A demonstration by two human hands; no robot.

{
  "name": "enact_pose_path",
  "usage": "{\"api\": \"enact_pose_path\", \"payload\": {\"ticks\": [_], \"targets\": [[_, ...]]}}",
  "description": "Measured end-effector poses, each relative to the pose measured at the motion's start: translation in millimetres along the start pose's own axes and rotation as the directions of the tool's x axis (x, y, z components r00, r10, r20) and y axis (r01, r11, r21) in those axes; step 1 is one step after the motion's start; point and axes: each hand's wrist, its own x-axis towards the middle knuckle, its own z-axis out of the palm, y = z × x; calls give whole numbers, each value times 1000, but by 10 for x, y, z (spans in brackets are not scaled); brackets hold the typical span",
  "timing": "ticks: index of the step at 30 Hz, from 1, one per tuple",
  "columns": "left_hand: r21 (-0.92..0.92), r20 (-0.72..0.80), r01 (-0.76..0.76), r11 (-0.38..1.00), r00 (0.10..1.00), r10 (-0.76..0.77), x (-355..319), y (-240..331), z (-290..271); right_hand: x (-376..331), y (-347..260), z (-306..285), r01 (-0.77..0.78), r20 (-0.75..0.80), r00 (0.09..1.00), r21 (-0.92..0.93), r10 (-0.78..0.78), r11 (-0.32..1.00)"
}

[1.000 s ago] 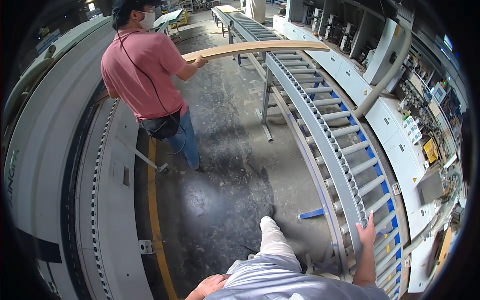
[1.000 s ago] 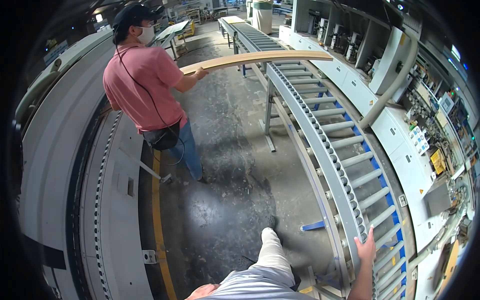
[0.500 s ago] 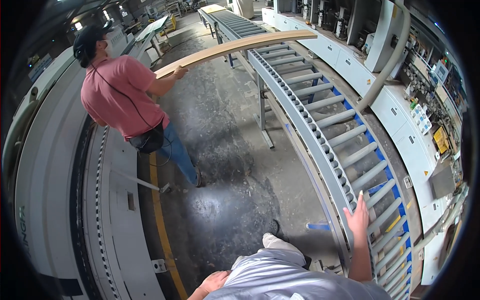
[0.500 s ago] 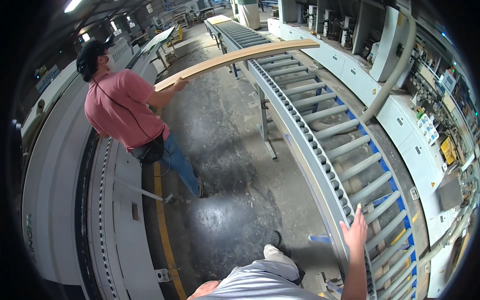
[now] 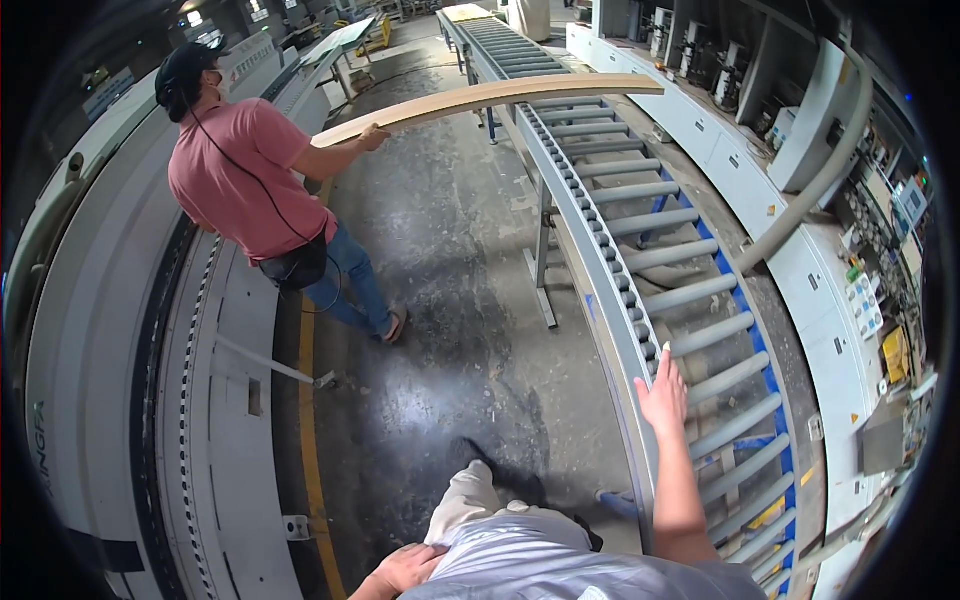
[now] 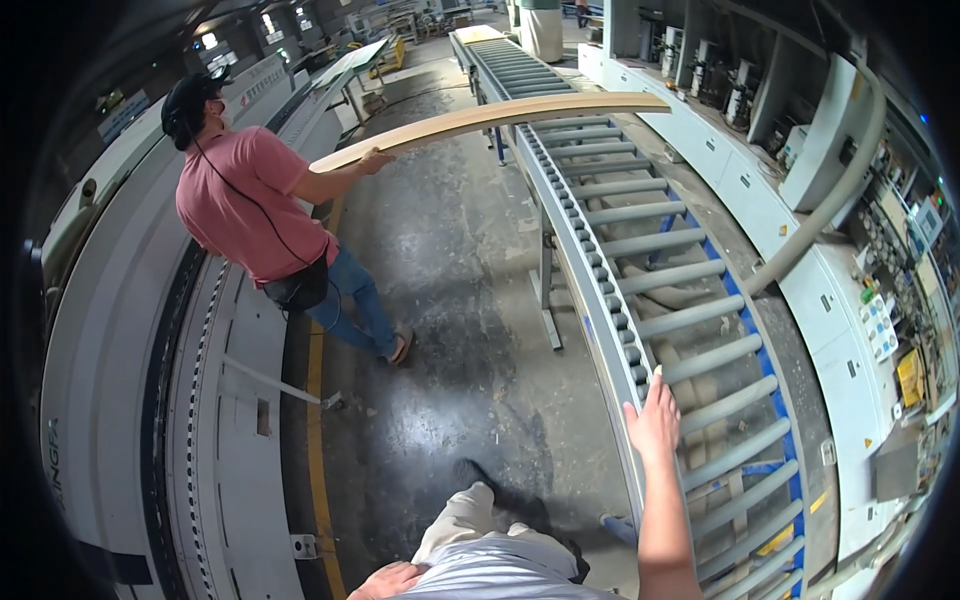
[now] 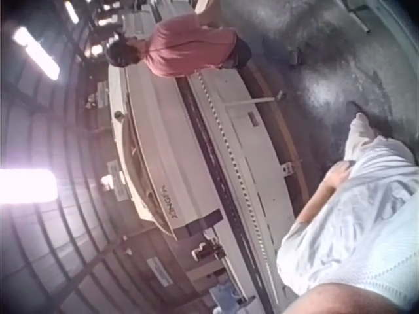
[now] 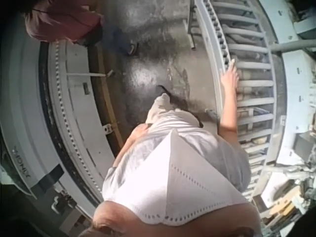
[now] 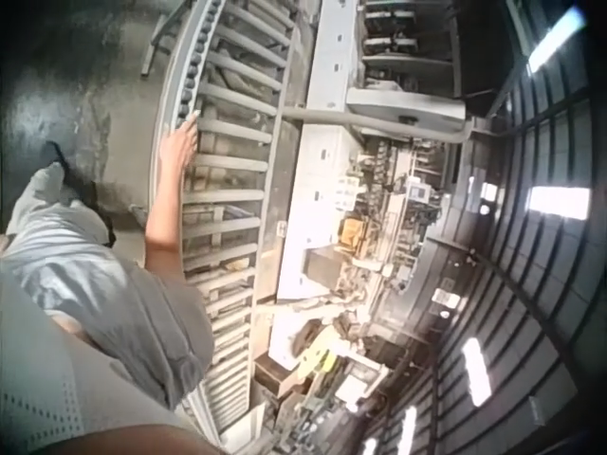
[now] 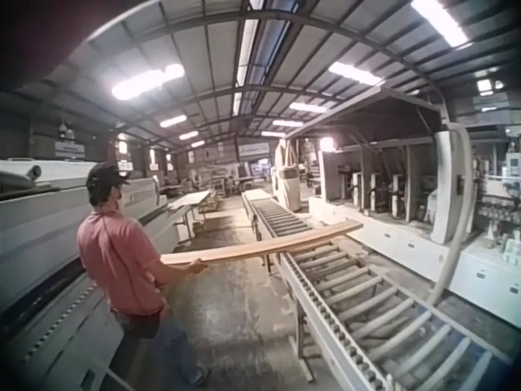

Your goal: Picking up and placing wooden panels onto a conveyor belt system in a manufacturing facility.

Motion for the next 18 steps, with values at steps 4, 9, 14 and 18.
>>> {"api": "enact_pose_path", "payload": {"ticks": [4,9,14,18], "targets": [[88,233,162,983,956,-179,106,-375,59,611,-344,96,36,-26,999,-15,-36,999],[-2,-32,-51,999,998,51,668,-796,-541,1236,-684,199,38,-10,999,-18,-38,999],[21,-19,-37,999,999,37,975,-1362,-1063,1613,-908,282,-11,-20,1000,-34,10,999],[-42,-124,-1,999,992,-5,1143,-1814,-1339,1870,-1110,330,-41,-10,999,-33,41,999]]}}
